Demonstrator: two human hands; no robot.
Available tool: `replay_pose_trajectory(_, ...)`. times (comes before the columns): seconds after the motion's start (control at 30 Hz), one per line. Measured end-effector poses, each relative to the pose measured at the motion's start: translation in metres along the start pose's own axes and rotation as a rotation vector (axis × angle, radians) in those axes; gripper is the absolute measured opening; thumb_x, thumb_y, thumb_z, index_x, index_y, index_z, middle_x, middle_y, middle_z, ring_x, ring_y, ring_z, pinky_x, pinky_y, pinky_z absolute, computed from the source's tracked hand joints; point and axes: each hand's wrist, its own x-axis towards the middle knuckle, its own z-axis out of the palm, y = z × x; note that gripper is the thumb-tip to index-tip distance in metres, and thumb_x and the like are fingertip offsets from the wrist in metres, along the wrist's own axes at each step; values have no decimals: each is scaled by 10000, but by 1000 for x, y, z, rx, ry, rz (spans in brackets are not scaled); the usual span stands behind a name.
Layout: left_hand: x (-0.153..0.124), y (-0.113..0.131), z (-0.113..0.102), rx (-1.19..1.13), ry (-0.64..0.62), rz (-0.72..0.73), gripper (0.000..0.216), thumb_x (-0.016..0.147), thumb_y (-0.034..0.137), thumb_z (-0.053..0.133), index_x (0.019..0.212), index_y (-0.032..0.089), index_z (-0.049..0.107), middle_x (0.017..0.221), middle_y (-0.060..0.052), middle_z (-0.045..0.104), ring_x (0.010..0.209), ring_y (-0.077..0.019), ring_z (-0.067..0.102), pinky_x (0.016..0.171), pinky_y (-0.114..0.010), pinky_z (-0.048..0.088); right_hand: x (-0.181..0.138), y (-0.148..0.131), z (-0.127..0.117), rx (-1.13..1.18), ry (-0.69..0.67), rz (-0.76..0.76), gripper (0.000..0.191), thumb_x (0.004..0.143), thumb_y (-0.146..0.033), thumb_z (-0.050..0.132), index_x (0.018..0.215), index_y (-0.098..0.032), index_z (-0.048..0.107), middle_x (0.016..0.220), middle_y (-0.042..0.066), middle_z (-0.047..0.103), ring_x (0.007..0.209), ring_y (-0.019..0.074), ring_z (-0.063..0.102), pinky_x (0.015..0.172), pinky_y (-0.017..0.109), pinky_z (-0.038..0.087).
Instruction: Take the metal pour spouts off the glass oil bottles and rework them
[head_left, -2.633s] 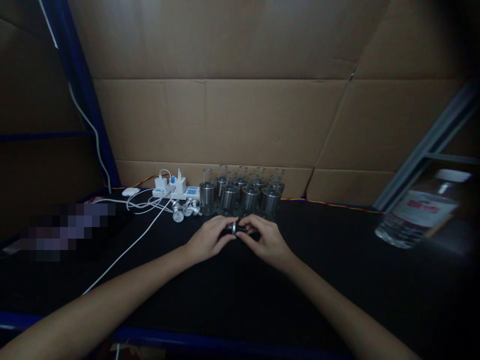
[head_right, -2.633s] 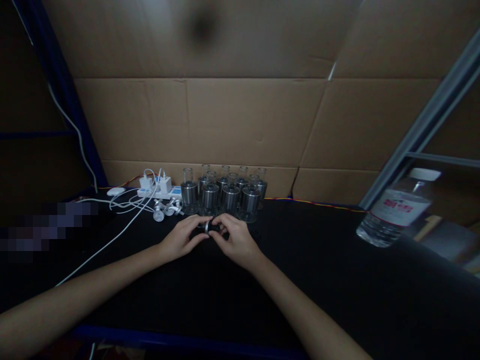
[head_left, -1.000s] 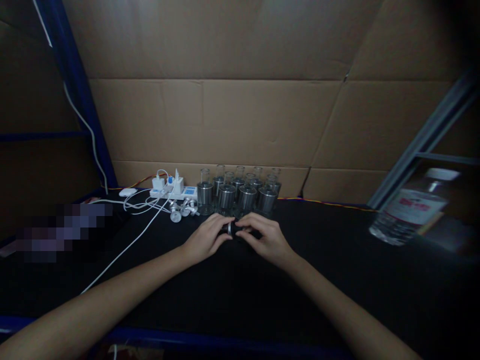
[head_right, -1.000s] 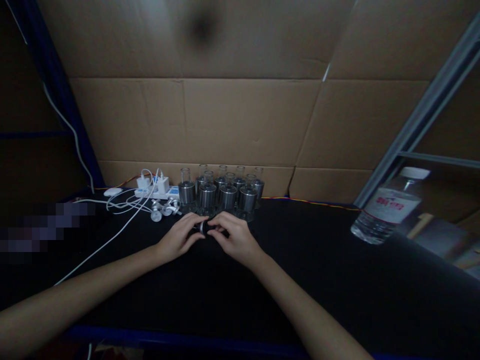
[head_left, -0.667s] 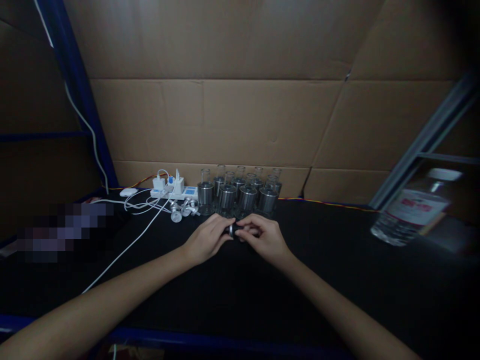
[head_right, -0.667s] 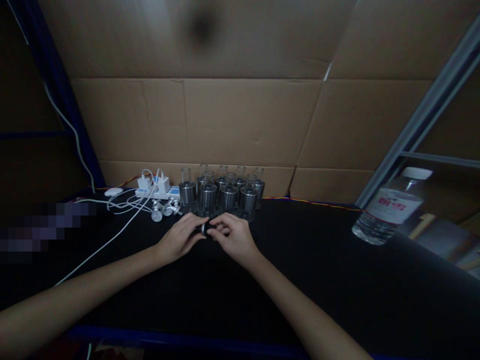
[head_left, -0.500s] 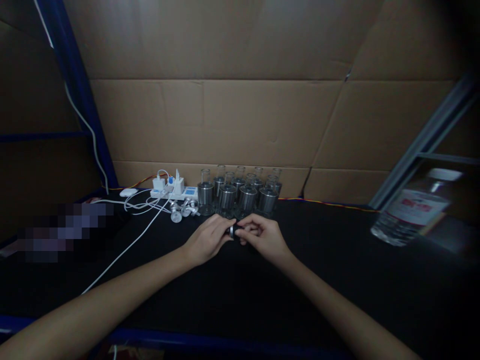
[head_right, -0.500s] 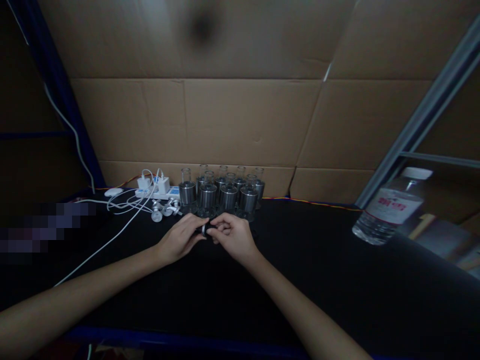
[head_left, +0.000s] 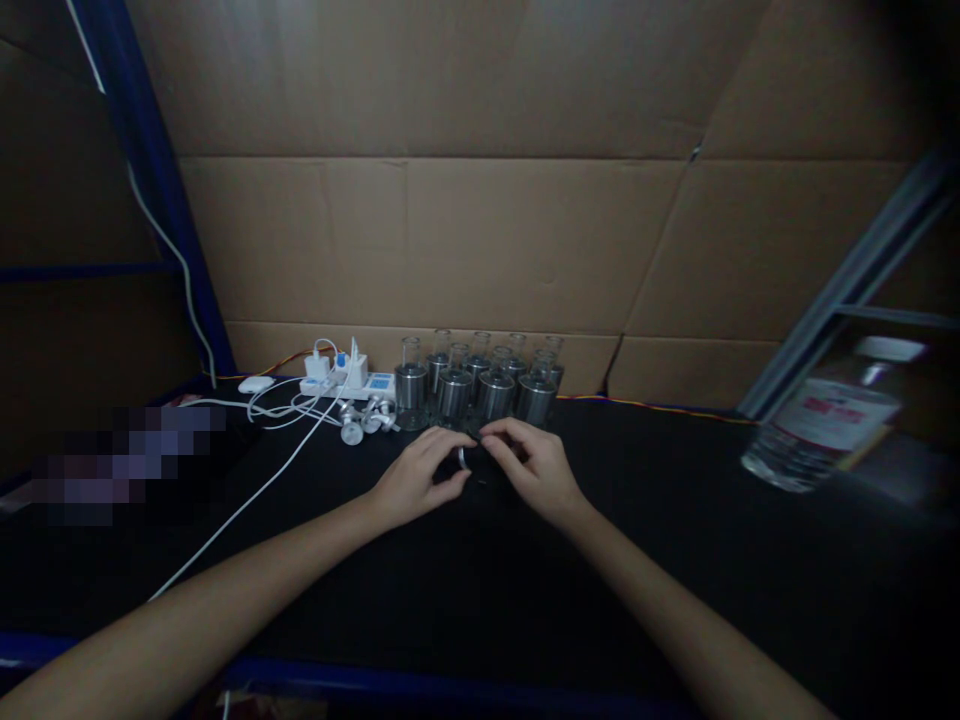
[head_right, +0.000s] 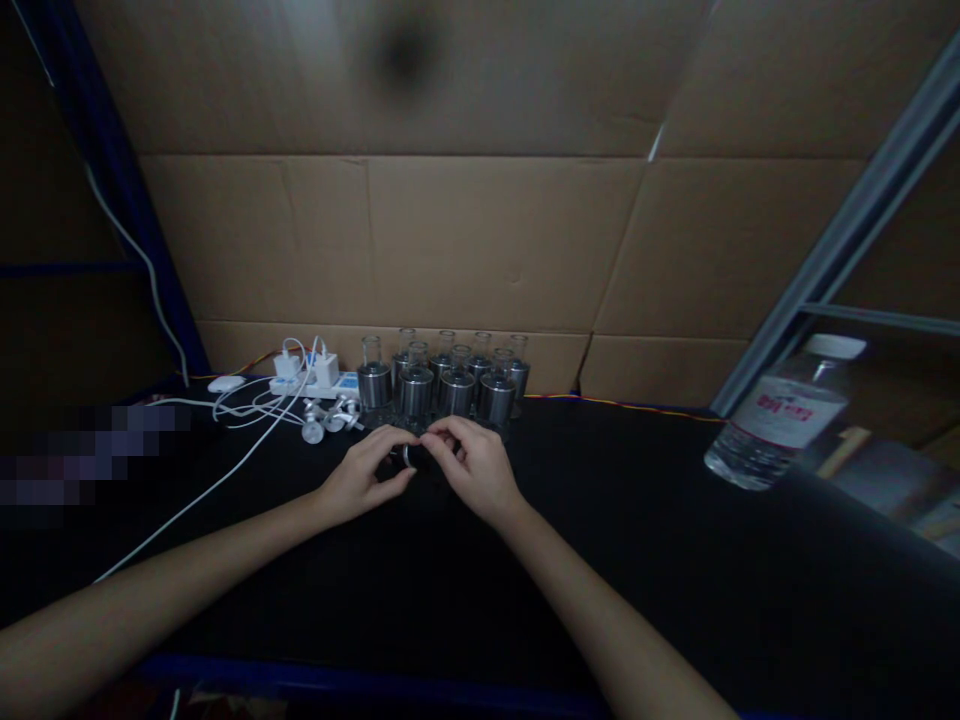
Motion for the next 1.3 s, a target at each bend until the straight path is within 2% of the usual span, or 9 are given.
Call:
replay_pose_trajectory(0.1, 0, -4, -1, -72, 54, -113, 288, 704, 172, 489, 990, 174, 456, 904, -38, 513, 800, -151, 489, 699, -266, 410, 4, 8, -9, -197, 163, -54, 227, 830, -298, 355, 891, -202, 552, 885, 56, 567, 876, 182, 508, 784, 331, 414)
replay_pose_trajectory(0.2, 1, -11, -1, -272, 61, -225, 261, 694, 170, 481, 954, 170, 454, 866, -20, 500, 769, -140, 485, 666, -246, 396, 8, 22, -15, -410, 281, -20, 290, 829, -323, 340, 1034, -207, 508, 1050, 89, 484, 1015, 221, 422, 876, 393, 350)
replay_pose_trajectory(0.33, 1, -18, 1, -708, 29, -388, 229, 715, 202, 468, 938, 175, 427, 786, 2, 509, 697, -114, 499, 598, -211, 379, 10, 43, -17, -614, 250, 34, 390, 823, -382, 327, 1173, -234, 412, 1217, 113, 346, 1102, 272, 340, 863, 466, 337)
replay_pose_trajectory(0.43, 1, -18, 2, -871, 41, -515, 231, 741, 250, 466, 956, 186, 407, 763, 2, 530, 647, -99, 503, 533, -181, 351, 10, 55, -16, -673, 181, 54, 424, 826, -407, 301, 1220, -258, 352, 1268, 118, 293, 1135, 289, 305, 840, 486, 343)
replay_pose_trajectory(0.63, 2, -16, 4, -861, 23, -575, 254, 732, 301, 520, 942, 194, 425, 732, 12, 533, 607, -74, 486, 475, -146, 321, 12, 69, -17, -743, 140, 82, 458, 827, -423, 289, 1249, -246, 305, 1272, 141, 286, 1148, 297, 286, 838, 476, 340)
replay_pose_trajectory(0.8, 3, -17, 6, -863, 25, -572, 244, 723, 280, 524, 929, 185, 431, 704, 10, 519, 572, -74, 468, 440, -150, 346, 14, 70, -21, -787, 157, 60, 401, 823, -368, 320, 1205, -254, 361, 1193, 112, 366, 1079, 267, 348, 798, 435, 367)
replay_pose_trajectory(1.13, 4, -16, 6, -878, 18, -595, 232, 702, 218, 484, 924, 167, 442, 665, 13, 510, 488, -52, 418, 425, -164, 320, 16, 64, -23, -778, 332, 131, 253, 787, -298, 371, 979, -185, 490, 986, 123, 399, 939, 265, 405, 715, 389, 392)
replay_pose_trajectory(1.3, 4, -16, 6, -859, 34, -588, 203, 689, 183, 448, 891, 167, 452, 651, 21, 504, 480, -46, 400, 437, -165, 300, 15, 66, -25, -710, 384, 109, 236, 768, -274, 408, 966, -176, 492, 1051, 129, 369, 1000, 263, 386, 795, 404, 370)
